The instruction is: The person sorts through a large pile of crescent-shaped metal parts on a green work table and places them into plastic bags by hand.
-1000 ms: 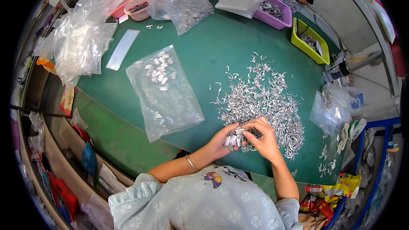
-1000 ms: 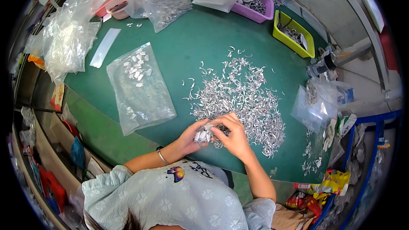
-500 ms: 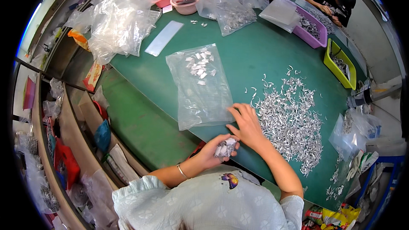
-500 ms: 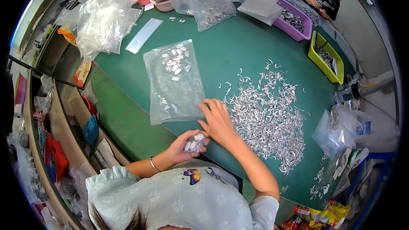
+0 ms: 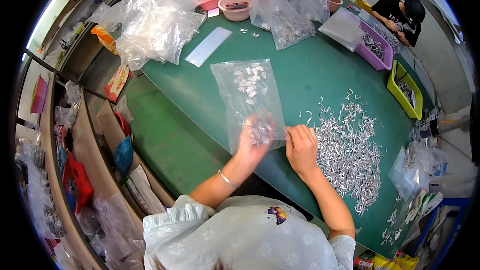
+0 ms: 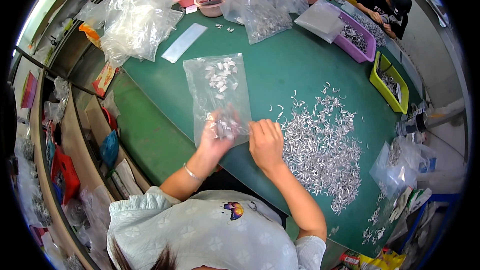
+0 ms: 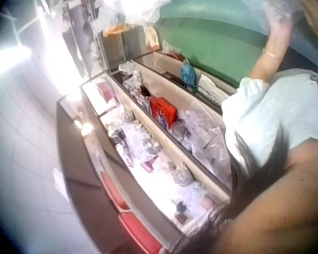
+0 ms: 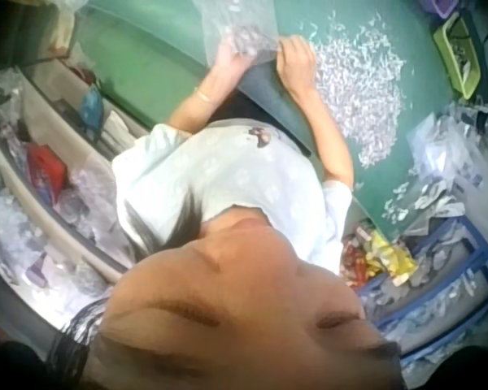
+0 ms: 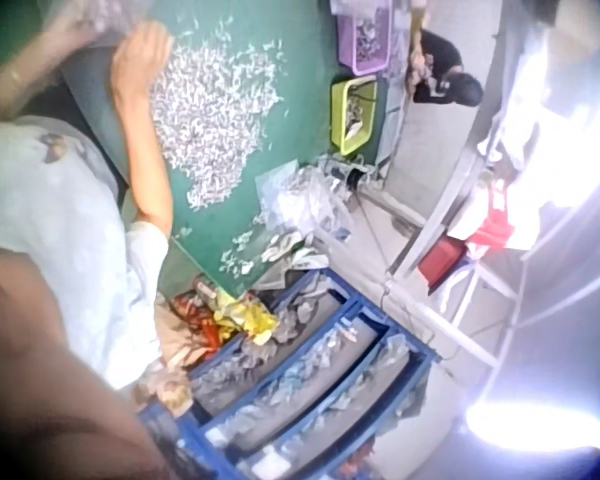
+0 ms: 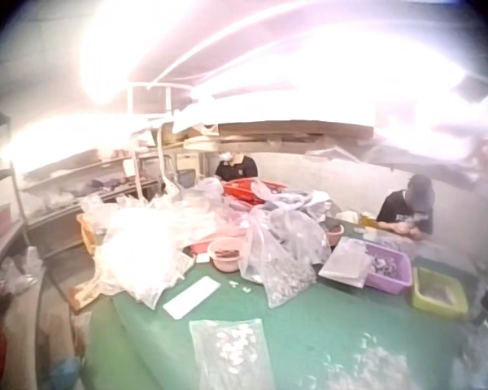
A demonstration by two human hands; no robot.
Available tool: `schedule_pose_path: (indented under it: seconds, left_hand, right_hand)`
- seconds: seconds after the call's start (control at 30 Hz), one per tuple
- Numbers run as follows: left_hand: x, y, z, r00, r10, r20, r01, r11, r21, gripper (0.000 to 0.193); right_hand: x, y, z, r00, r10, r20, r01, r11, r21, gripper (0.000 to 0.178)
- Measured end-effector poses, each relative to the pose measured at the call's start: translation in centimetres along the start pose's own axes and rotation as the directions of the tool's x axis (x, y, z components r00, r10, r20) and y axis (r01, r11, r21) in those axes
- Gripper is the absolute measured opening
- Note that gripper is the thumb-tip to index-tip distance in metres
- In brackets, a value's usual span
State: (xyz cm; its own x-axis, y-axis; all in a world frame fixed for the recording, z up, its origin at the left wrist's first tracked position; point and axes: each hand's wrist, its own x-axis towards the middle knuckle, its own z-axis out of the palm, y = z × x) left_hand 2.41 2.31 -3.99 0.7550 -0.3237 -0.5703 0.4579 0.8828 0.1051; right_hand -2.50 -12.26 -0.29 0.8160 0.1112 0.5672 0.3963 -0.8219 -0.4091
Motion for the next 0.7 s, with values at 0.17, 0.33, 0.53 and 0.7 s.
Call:
schedule_pose_path:
  seconds: [0.17, 0.33, 0.53, 0.7]
  left_hand:
    - [1.8, 3.2, 5.1, 0.865, 0.439, 0.242, -0.480, 0.864, 0.150, 0.041]
    - [-0.7, 1.1, 2.5, 0.871, 0.405, 0.279, -0.488, 0.778, 0.396, 0.066]
    - [-6.3, -1.0, -3.4, 0.518, 0.440, 0.733, -0.827, 0.038, 0.562, 0.033]
    - [-7.5, 2.0, -3.8, -0.078, 0.438, 0.895, -0.649, -0.704, 0.288, 0.032]
  right_hand:
    - [0.6, -0.7, -0.5, 1.000, 0.019, -0.007, -0.019, 1.000, 0.006, 0.008]
    - [0.9, -1.2, -0.1, 0.999, 0.035, -0.004, -0.034, 0.999, 0.041, 0.007]
    - [-0.5, -0.9, 0.0, 0.996, 0.080, 0.045, -0.085, 0.987, 0.134, 0.018]
    - [-4.1, -1.2, -2.9, 0.961, 0.152, 0.231, -0.214, 0.938, 0.273, 0.035]
